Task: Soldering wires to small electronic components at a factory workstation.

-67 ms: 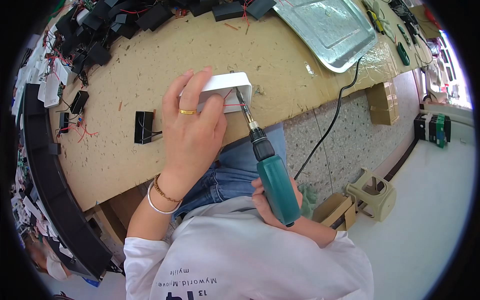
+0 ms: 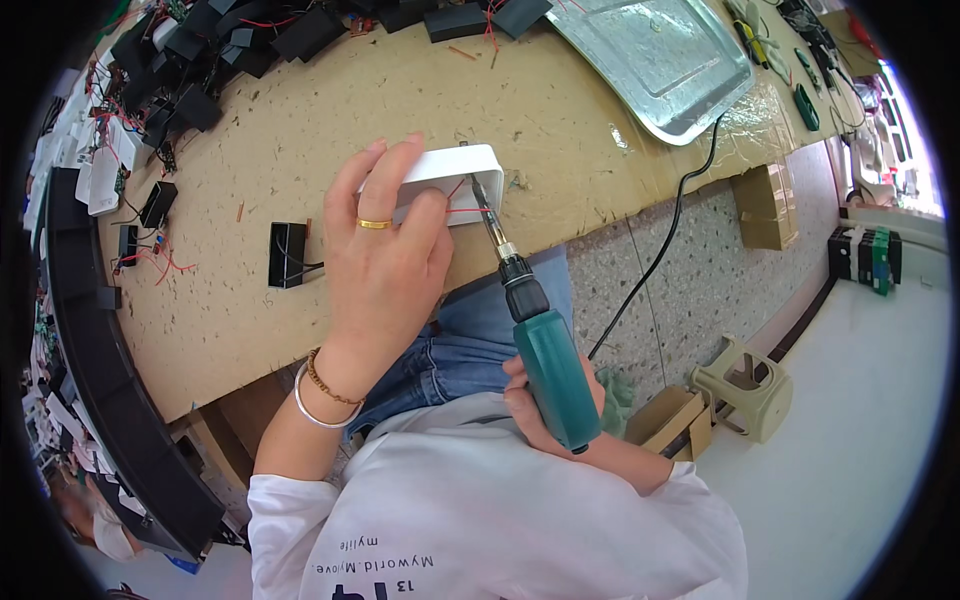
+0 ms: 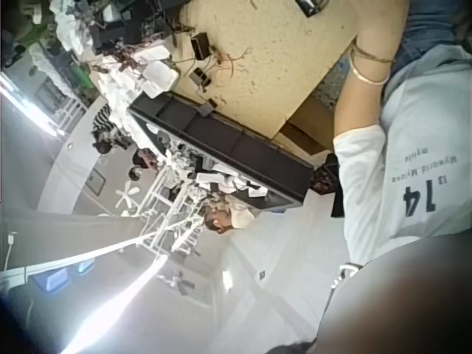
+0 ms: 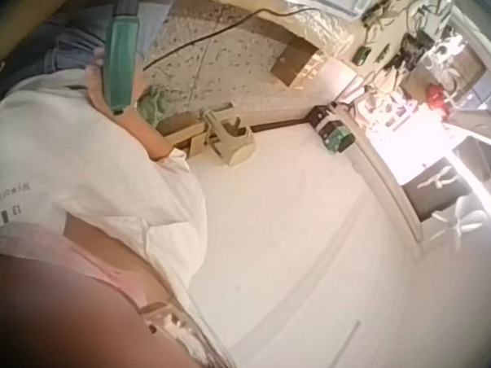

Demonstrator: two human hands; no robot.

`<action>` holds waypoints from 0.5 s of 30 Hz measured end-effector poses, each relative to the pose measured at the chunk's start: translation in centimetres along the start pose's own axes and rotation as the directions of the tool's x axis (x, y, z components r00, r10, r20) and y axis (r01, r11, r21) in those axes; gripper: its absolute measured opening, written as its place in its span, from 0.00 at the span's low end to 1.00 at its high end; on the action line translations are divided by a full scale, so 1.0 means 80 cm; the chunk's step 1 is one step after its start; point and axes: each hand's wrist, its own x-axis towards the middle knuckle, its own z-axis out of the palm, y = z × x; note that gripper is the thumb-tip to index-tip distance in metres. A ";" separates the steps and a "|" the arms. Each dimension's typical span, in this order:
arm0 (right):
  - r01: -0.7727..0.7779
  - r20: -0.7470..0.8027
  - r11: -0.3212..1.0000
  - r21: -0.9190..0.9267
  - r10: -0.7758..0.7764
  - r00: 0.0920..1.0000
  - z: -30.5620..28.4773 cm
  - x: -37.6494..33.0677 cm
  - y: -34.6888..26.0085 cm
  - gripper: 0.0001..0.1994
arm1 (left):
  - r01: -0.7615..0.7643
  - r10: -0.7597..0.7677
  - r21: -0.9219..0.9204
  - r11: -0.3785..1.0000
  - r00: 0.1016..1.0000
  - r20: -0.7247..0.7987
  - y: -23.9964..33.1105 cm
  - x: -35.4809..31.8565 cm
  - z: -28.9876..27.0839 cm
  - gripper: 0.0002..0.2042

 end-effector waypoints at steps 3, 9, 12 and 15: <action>0.002 -0.018 1.000 -0.005 -0.002 1.000 0.000 0.003 -0.005 0.10 | 0.000 0.000 -0.006 1.000 1.000 -0.009 0.000 0.000 0.002 0.09; 0.033 -0.010 0.999 -0.040 -0.034 0.999 0.001 0.004 -0.005 0.08 | 0.001 -0.001 -0.003 1.000 1.000 -0.004 0.000 0.001 0.000 0.08; 0.022 -0.031 1.000 -0.020 -0.022 0.999 0.003 0.004 -0.005 0.08 | -0.004 0.004 -0.001 1.000 1.000 -0.006 0.000 0.001 0.000 0.08; 0.005 -0.031 0.999 -0.034 -0.006 1.000 0.003 0.002 -0.001 0.09 | -0.008 0.008 -0.004 1.000 1.000 -0.005 -0.001 0.000 0.000 0.08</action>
